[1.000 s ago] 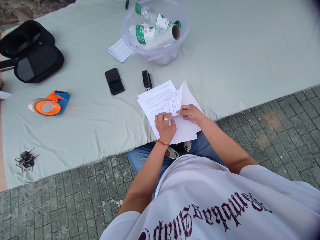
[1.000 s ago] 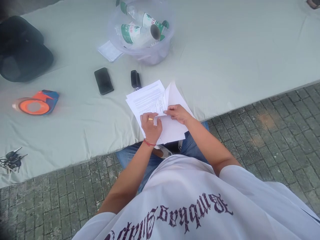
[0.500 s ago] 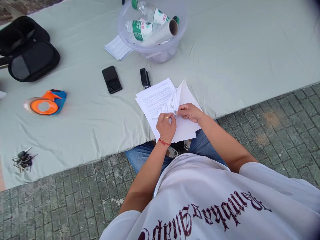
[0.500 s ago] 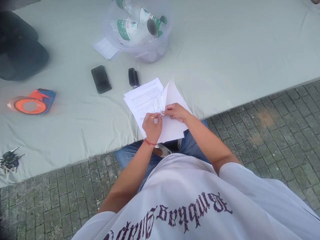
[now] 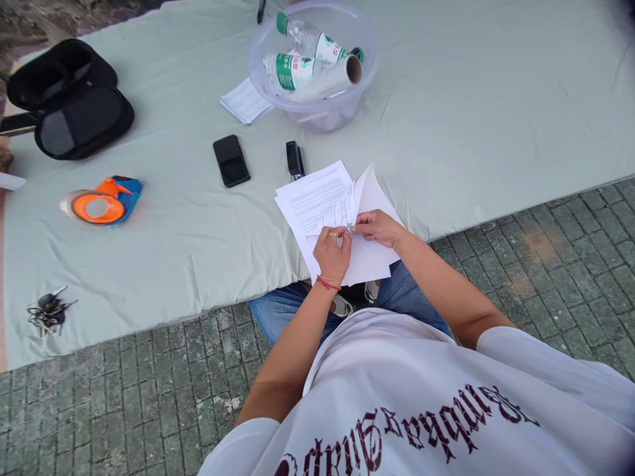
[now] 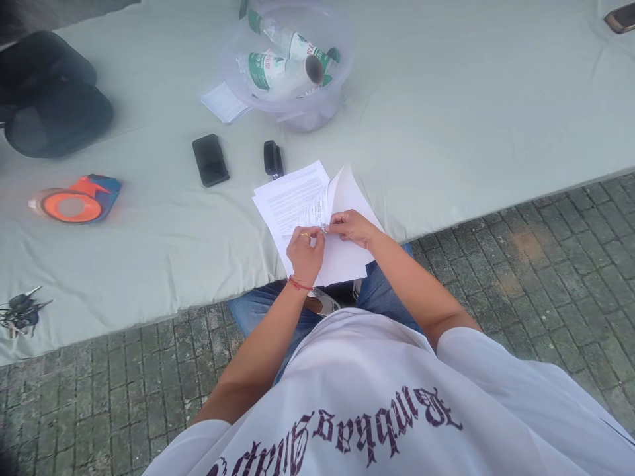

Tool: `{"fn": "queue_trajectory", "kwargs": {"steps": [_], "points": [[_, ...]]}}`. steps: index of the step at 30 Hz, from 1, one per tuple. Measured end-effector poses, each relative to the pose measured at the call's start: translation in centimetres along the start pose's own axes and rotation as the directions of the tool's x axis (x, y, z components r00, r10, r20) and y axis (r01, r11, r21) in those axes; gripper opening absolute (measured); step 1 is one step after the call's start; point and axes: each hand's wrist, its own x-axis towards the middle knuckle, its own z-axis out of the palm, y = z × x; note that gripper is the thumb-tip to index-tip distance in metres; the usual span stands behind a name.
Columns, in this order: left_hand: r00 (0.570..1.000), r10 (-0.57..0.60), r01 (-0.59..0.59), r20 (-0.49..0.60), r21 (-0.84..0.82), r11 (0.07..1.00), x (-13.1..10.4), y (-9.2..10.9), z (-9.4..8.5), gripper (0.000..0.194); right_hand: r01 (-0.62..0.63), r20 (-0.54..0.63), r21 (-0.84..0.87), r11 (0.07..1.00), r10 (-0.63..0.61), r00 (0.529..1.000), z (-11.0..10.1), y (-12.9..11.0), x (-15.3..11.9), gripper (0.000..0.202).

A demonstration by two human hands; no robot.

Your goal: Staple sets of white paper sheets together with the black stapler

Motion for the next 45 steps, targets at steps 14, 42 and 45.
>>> {"fn": "queue_trajectory", "kwargs": {"steps": [14, 42, 45], "points": [[0.996, -0.084, 0.086, 0.042, -0.049, 0.995, 0.9, 0.7, -0.9, 0.011, 0.023, -0.003, 0.090, 0.996, -0.023, 1.000, 0.1, 0.2, -0.2, 0.023], [0.973, -0.197, 0.208, -0.123, 0.085, 0.974, 3.2, -6.1, -6.2, 0.031, 0.220, -0.213, -0.413, 0.884, -0.328, 0.920, -0.2, -3.9, -0.3, 0.029], [0.955, -0.260, 0.276, -0.140, 0.110, 0.955, 1.7, -7.9, -6.9, 0.032, -0.037, -0.467, -0.743, 0.668, -0.478, 0.744, -3.5, -4.5, -3.2, 0.025]]}}
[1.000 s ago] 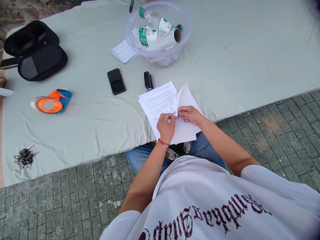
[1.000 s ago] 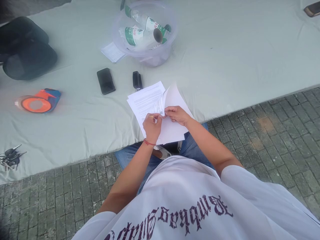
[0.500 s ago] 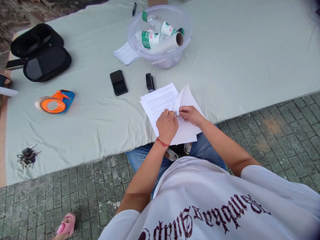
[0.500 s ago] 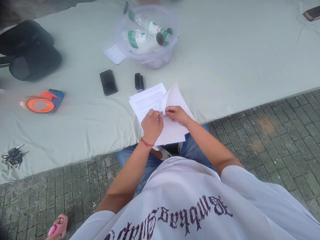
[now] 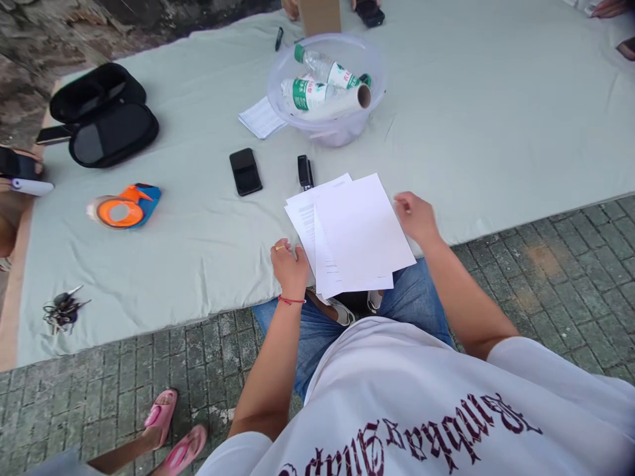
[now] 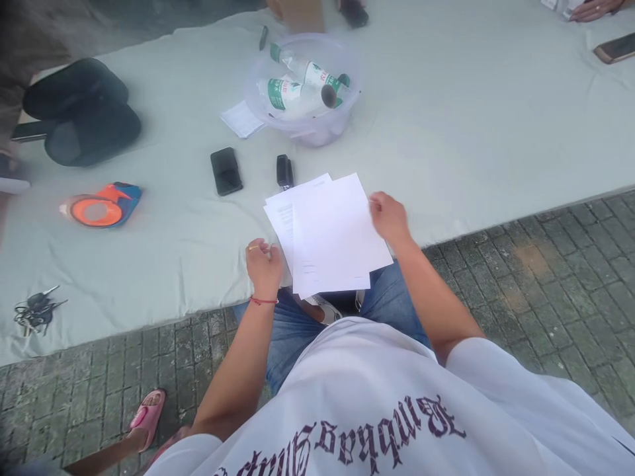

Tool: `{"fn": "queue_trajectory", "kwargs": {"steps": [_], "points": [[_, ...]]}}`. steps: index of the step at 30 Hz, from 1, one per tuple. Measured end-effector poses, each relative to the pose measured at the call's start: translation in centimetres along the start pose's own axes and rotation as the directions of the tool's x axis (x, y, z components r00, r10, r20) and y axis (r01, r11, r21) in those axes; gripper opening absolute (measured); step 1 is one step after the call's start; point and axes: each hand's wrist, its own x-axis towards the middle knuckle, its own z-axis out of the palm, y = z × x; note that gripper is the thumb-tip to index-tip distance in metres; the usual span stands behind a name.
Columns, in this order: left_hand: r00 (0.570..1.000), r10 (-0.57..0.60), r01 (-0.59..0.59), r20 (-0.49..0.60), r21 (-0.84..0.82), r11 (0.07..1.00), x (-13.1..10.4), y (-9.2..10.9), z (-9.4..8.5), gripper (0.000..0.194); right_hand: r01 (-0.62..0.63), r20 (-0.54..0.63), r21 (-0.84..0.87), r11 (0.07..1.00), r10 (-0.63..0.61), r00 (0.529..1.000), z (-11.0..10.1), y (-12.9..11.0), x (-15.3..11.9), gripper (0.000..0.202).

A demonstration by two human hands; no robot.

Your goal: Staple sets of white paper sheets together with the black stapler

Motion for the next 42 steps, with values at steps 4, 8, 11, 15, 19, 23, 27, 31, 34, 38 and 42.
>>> {"fn": "queue_trajectory", "kwargs": {"steps": [4, 8, 11, 15, 19, 23, 27, 31, 34, 38, 42], "points": [[0.999, 0.023, -0.023, 0.047, -0.016, 1.000, -0.7, 0.2, 1.1, 0.034, -0.134, 0.096, -0.483, 0.865, 0.204, 0.974, -4.4, 3.8, -3.8, 0.032], [0.994, 0.078, -0.072, 0.080, -0.079, 0.994, -0.2, 2.2, 3.0, 0.038, -0.248, 0.371, -0.300, 0.921, 0.352, 0.860, -4.1, 6.7, -8.3, 0.032], [0.991, 0.058, -0.036, 0.124, -0.176, 0.984, 0.1, 3.2, 3.7, 0.040, -0.445, 0.329, -0.018, 0.895, 0.426, 0.843, -1.6, 7.3, -10.3, 0.030], [0.977, -0.053, 0.107, 0.207, -0.257, 0.960, -0.1, 3.1, 3.2, 0.043, -0.553, 0.320, 0.315, 0.771, 0.462, 0.827, 0.9, 6.9, -11.7, 0.022], [0.954, -0.161, 0.243, 0.254, -0.336, 0.910, -0.3, 2.4, 2.5, 0.043, -0.498, 0.376, 0.320, 0.806, 0.374, 0.848, 1.0, 6.5, -12.0, 0.019], [0.912, -0.269, 0.391, 0.310, -0.460, 0.797, 0.2, 2.9, 2.0, 0.043, -0.433, 0.405, 0.252, 0.865, 0.312, 0.859, 0.9, 5.1, -10.9, 0.017], [0.836, -0.400, 0.547, 0.375, -0.530, 0.647, 1.8, 4.4, 1.7, 0.055, -0.370, 0.376, 0.159, 0.915, 0.290, 0.880, 1.8, 3.5, -8.8, 0.013], [0.815, -0.372, 0.577, 0.444, -0.555, 0.599, 3.3, 5.4, 2.3, 0.059, -0.254, 0.373, -0.039, 0.967, 0.250, 0.894, 2.0, 3.3, -7.9, 0.012], [0.805, -0.285, 0.580, 0.521, -0.587, 0.565, 3.6, 5.9, 3.0, 0.049, -0.134, 0.381, -0.181, 0.974, 0.195, 0.904, 1.4, 3.8, -7.9, 0.012], [0.862, -0.175, 0.493, 0.476, -0.706, 0.508, 3.0, 6.7, 2.4, 0.044, -0.077, 0.275, -0.210, 0.975, 0.134, 0.952, 0.1, 4.3, -6.5, 0.035], [0.893, 0.061, 0.386, 0.447, -0.827, 0.409, 2.9, 8.1, -0.5, 0.052, -0.057, 0.210, 0.133, 0.989, 0.028, 0.977, -1.5, 3.4, -1.9, 0.080]]}}
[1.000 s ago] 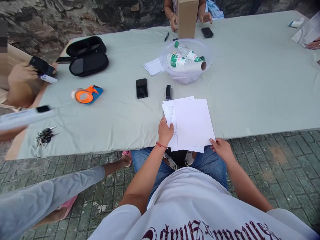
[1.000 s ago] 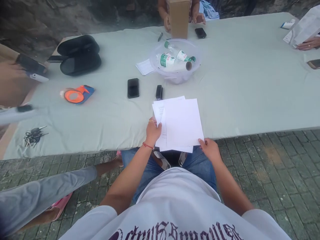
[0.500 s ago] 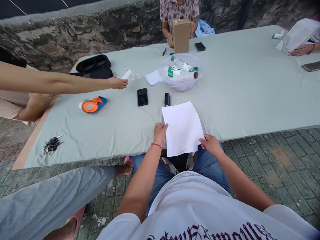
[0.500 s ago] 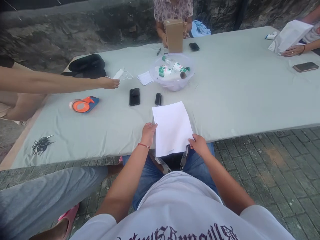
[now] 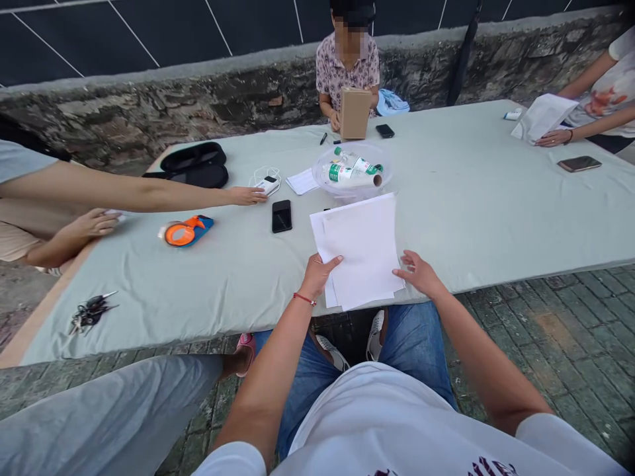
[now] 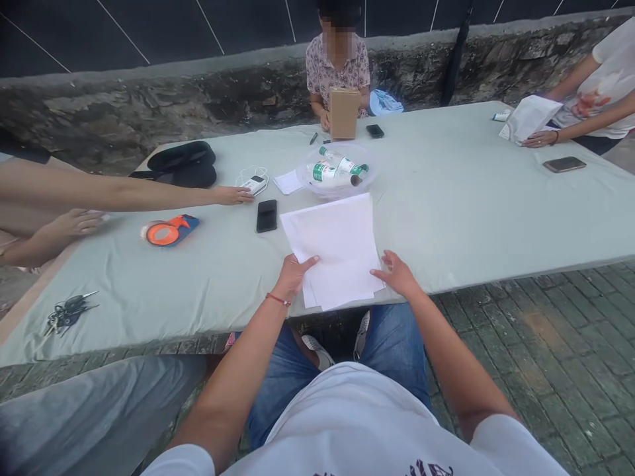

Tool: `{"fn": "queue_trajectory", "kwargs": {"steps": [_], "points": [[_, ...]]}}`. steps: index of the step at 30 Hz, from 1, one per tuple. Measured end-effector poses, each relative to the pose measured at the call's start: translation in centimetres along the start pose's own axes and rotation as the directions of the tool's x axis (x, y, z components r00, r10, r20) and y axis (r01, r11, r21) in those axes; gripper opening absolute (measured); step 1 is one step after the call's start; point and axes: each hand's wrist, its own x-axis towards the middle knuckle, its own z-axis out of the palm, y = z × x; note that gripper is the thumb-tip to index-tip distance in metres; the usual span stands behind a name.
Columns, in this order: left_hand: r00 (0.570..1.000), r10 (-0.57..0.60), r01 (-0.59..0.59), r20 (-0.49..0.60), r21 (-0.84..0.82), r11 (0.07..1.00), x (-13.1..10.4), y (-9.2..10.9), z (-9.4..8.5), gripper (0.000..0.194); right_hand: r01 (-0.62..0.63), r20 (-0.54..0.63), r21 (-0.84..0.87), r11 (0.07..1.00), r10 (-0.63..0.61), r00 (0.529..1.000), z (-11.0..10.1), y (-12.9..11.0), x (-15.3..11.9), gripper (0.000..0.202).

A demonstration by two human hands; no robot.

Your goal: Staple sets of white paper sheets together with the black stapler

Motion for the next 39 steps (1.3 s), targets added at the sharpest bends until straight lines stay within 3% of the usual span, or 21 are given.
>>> {"fn": "queue_trajectory", "kwargs": {"steps": [2, 5, 10, 14, 18, 20, 23, 27, 32, 36, 39], "points": [[0.997, 0.031, -0.032, 0.070, 0.011, 0.999, -0.4, 2.1, 0.2, 0.053, 0.139, 0.055, 0.184, 0.973, -0.152, 0.987, -1.1, -1.8, 2.3, 0.088], [0.977, 0.164, -0.175, 0.138, 0.072, 0.982, -0.6, 5.6, 0.8, 0.048, 0.264, 0.138, 0.435, 0.861, -0.354, 0.925, -2.1, -5.6, 4.6, 0.076], [0.890, 0.416, -0.444, 0.187, 0.143, 0.885, 0.4, 9.4, 0.6, 0.059, 0.333, 0.121, 0.552, 0.764, -0.468, 0.875, -1.5, -10.3, 5.2, 0.061], [0.891, 0.348, -0.421, 0.292, 0.246, 0.873, 1.4, 9.0, -1.4, 0.067, 0.305, 0.196, 0.539, 0.785, -0.469, 0.861, -0.7, -10.2, 5.3, 0.063], [0.913, 0.229, -0.352, 0.337, 0.369, 0.860, 2.1, 6.7, -2.7, 0.058, 0.290, 0.257, 0.470, 0.834, -0.443, 0.859, 0.1, -9.5, 5.8, 0.055], [0.919, 0.234, -0.354, 0.316, 0.402, 0.844, 2.4, 6.2, -2.7, 0.047, 0.291, 0.250, 0.469, 0.834, -0.441, 0.862, 0.5, -9.8, 6.1, 0.049], [0.916, 0.307, -0.392, 0.260, 0.403, 0.827, 2.8, 6.8, -2.4, 0.039, 0.306, 0.191, 0.513, 0.802, -0.454, 0.870, 0.8, -11.1, 6.3, 0.049], [0.908, 0.370, -0.415, 0.197, 0.292, 0.862, 3.0, 8.1, -2.9, 0.053, 0.332, 0.207, 0.506, 0.796, -0.486, 0.849, 0.3, -12.7, 6.3, 0.055], [0.929, 0.279, -0.348, 0.244, 0.316, 0.883, 2.6, 7.6, -3.3, 0.047, 0.310, 0.346, 0.372, 0.875, -0.441, 0.828, 0.6, -12.7, 6.7, 0.055], [0.927, 0.308, -0.369, 0.216, 0.363, 0.856, 2.1, 8.0, -3.0, 0.030, 0.299, 0.291, 0.344, 0.890, -0.404, 0.867, 0.7, -13.1, 6.7, 0.043], [0.912, 0.338, -0.402, 0.234, 0.336, 0.852, 1.9, 8.5, -3.1, 0.037, 0.307, 0.288, 0.390, 0.868, -0.432, 0.855, 0.6, -13.6, 6.8, 0.044]]}}
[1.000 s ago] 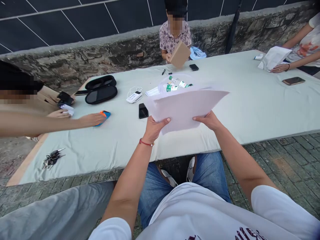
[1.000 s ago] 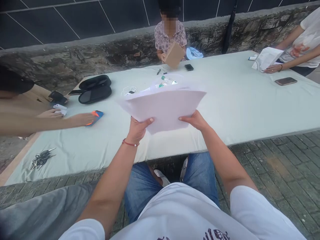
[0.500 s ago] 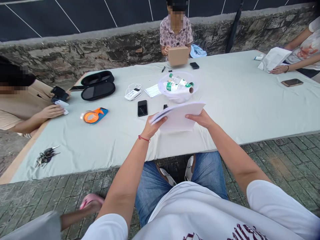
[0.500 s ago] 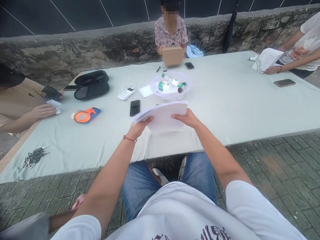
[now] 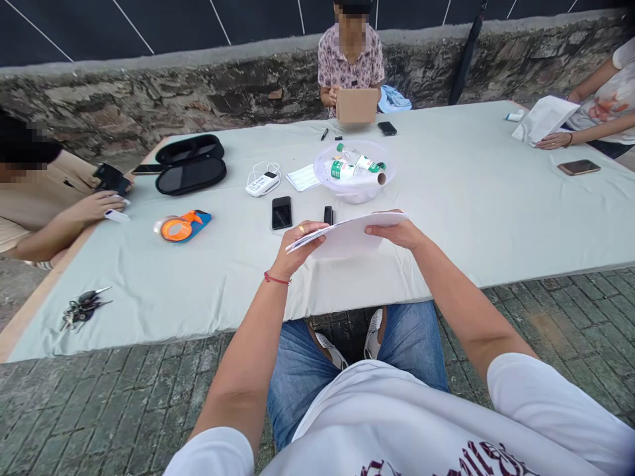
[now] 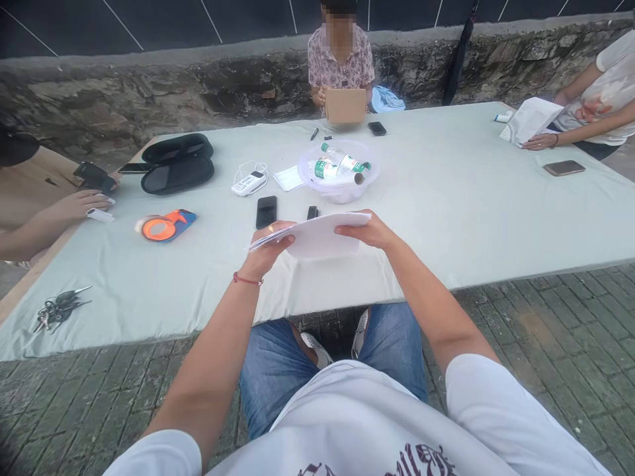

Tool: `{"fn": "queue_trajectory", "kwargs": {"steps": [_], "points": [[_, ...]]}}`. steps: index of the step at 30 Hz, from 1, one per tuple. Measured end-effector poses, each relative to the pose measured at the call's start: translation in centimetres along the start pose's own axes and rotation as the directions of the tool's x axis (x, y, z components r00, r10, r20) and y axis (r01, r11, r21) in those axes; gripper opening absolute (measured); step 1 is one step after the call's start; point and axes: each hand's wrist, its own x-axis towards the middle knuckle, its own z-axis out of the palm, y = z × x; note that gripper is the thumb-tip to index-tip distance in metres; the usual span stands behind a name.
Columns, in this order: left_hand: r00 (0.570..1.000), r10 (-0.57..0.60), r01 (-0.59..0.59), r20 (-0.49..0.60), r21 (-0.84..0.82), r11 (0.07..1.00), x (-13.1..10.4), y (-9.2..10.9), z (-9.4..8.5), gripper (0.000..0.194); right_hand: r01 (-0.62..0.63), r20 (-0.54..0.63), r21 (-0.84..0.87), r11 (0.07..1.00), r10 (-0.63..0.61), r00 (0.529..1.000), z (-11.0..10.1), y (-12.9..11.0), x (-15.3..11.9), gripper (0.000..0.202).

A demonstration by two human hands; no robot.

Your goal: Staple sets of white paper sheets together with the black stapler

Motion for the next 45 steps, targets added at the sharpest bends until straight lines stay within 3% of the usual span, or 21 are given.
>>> {"fn": "queue_trajectory", "kwargs": {"steps": [3, 7, 11, 15, 20, 25, 28, 30, 32, 34, 36, 38, 39, 42, 45], "points": [[0.998, -0.061, 0.062, 0.019, -0.030, 0.998, -0.1, -1.1, 0.0, 0.045, -0.033, 0.053, 0.026, 0.999, 0.031, 0.998, 0.2, 0.7, 0.3, 0.049], [0.983, -0.160, 0.154, -0.094, -0.068, 0.986, -0.1, -3.2, 0.5, 0.043, -0.057, 0.038, 0.108, 0.992, 0.053, 0.998, 0.1, 2.6, 0.5, 0.052], [0.942, -0.276, 0.207, -0.191, -0.318, 0.925, 0.0, -3.4, 1.0, 0.054, -0.162, 0.066, 0.129, 0.978, 0.154, 0.986, -0.2, 3.8, -0.5, 0.048], [0.874, -0.482, 0.363, -0.066, -0.570, 0.737, -1.5, -3.6, 1.7, 0.055, -0.298, 0.096, 0.138, 0.945, 0.286, 0.953, 0.7, 5.2, -3.1, 0.052], [0.773, -0.621, 0.531, 0.129, -0.668, 0.521, -4.8, -6.1, 2.7, 0.046, -0.400, 0.140, 0.202, 0.894, 0.378, 0.915, 2.5, 7.7, -6.9, 0.051], [0.750, -0.646, 0.551, 0.141, -0.672, 0.494, -6.1, -8.0, 3.5, 0.044, -0.481, 0.147, 0.241, 0.843, 0.458, 0.877, 2.9, 9.3, -9.0, 0.053], [0.735, -0.667, 0.576, 0.126, -0.635, 0.515, -6.0, -8.7, 3.9, 0.051, -0.511, 0.158, 0.126, 0.850, 0.491, 0.856, 2.7, 10.3, -9.3, 0.051], [0.708, -0.700, 0.603, 0.097, -0.599, 0.527, -6.1, -9.0, 4.2, 0.051, -0.494, 0.065, -0.037, 0.869, 0.495, 0.866, 2.3, 10.8, -8.7, 0.045], [0.681, -0.726, 0.646, 0.101, -0.549, 0.530, -6.5, -9.2, 4.6, 0.050, -0.459, -0.118, -0.250, 0.853, 0.444, 0.889, 1.9, 10.9, -7.5, 0.039], [0.685, -0.718, 0.669, 0.126, -0.499, 0.551, -7.1, -9.2, 4.9, 0.050, -0.402, -0.282, -0.445, 0.800, 0.300, 0.911, 1.4, 10.4, -5.9, 0.039], [0.708, -0.691, 0.665, 0.146, -0.467, 0.583, -7.6, -9.0, 5.1, 0.053, -0.280, -0.331, -0.576, 0.768, 0.095, 0.939, 0.9, 9.5, -4.1, 0.046], [0.733, -0.661, 0.651, 0.163, -0.450, 0.611, -8.0, -8.8, 5.2, 0.056, -0.124, -0.259, -0.662, 0.740, -0.070, 0.963, 0.5, 8.3, -2.4, 0.051], [0.741, -0.649, 0.648, 0.174, -0.441, 0.621, -8.0, -8.8, 5.2, 0.057, -0.055, -0.178, -0.687, 0.725, -0.094, 0.980, 0.3, 7.8, -1.7, 0.052], [0.738, -0.644, 0.663, 0.204, -0.401, 0.632, -8.1, -8.8, 5.2, 0.058, 0.046, 0.075, -0.695, 0.718, 0.009, 0.997, -0.3, 6.6, -0.1, 0.049], [0.721, -0.662, 0.681, 0.202, -0.382, 0.625, -8.0, -9.0, 5.3, 0.058, 0.031, 0.041, -0.694, 0.720, -0.004, 0.999, -0.7, 6.3, 0.6, 0.056]]}}
